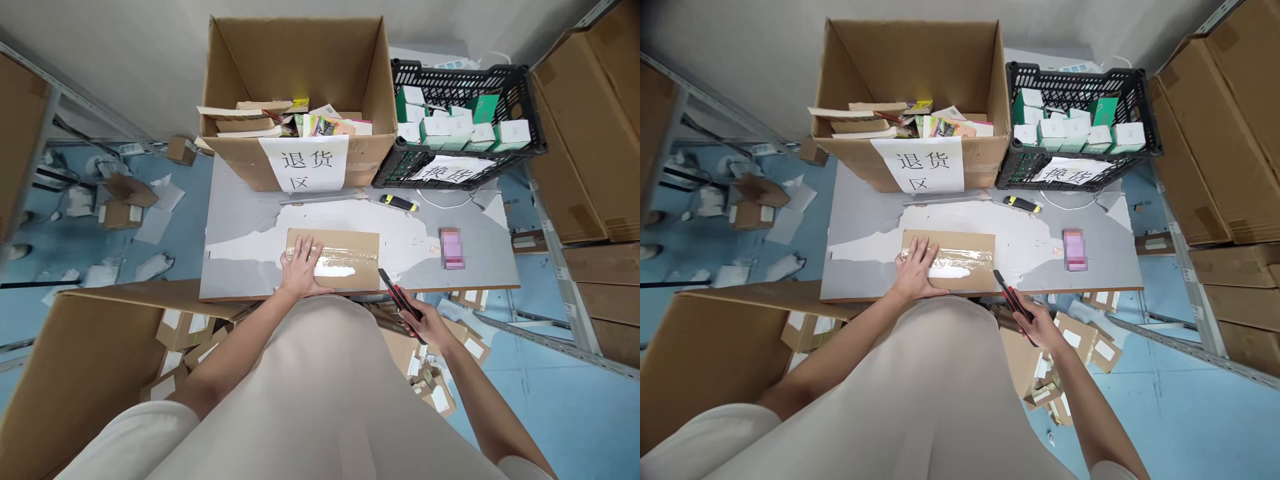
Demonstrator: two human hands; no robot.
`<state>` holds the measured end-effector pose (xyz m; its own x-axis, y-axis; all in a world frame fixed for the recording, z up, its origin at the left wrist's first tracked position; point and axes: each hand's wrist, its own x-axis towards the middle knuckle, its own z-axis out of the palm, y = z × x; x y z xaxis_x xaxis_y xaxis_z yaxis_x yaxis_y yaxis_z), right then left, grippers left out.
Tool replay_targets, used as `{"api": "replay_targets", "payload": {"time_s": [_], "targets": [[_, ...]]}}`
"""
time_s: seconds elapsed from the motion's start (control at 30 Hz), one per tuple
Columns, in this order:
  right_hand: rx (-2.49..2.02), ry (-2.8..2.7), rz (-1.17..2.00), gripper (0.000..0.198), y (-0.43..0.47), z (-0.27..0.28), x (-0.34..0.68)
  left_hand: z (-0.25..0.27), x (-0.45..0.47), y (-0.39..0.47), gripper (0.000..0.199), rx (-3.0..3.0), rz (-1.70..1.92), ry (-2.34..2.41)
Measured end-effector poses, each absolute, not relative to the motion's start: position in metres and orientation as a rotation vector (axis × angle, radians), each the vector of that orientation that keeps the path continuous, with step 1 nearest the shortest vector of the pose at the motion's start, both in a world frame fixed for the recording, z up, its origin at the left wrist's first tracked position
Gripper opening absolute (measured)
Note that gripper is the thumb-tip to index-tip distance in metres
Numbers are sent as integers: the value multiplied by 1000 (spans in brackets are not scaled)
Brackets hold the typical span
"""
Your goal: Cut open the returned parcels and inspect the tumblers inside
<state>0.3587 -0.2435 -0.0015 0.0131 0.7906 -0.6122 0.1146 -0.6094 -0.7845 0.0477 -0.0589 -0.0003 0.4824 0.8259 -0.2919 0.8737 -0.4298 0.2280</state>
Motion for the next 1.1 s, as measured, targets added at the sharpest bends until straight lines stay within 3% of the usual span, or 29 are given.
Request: {"api": "replay_targets", "payload": {"time_s": [0.23, 0.4, 0.67, 0.8, 0.9, 1.1], "targets": [[-1889, -885, 1306, 68, -248, 3, 368, 2, 51, -61, 122, 2397, -170, 1445], [-1727, -550, 1142, 45, -214, 4, 341, 2, 51, -66, 124, 2335, -81, 1475], [-1546, -226, 1179, 52, -193, -17, 272, -14, 12, 2, 64, 1926, 530, 1627], [-1549, -289, 1121, 46, -180, -22, 274, -28, 1, 28, 40, 1590, 624, 1500], [-1524, -439, 1071, 43, -149, -20, 284, -38, -4, 11, 33, 1402, 796, 1549], [-1350, -684, 1225, 46, -62, -16, 278, -46, 5, -74, 40, 864, 1030, 1698]]}}
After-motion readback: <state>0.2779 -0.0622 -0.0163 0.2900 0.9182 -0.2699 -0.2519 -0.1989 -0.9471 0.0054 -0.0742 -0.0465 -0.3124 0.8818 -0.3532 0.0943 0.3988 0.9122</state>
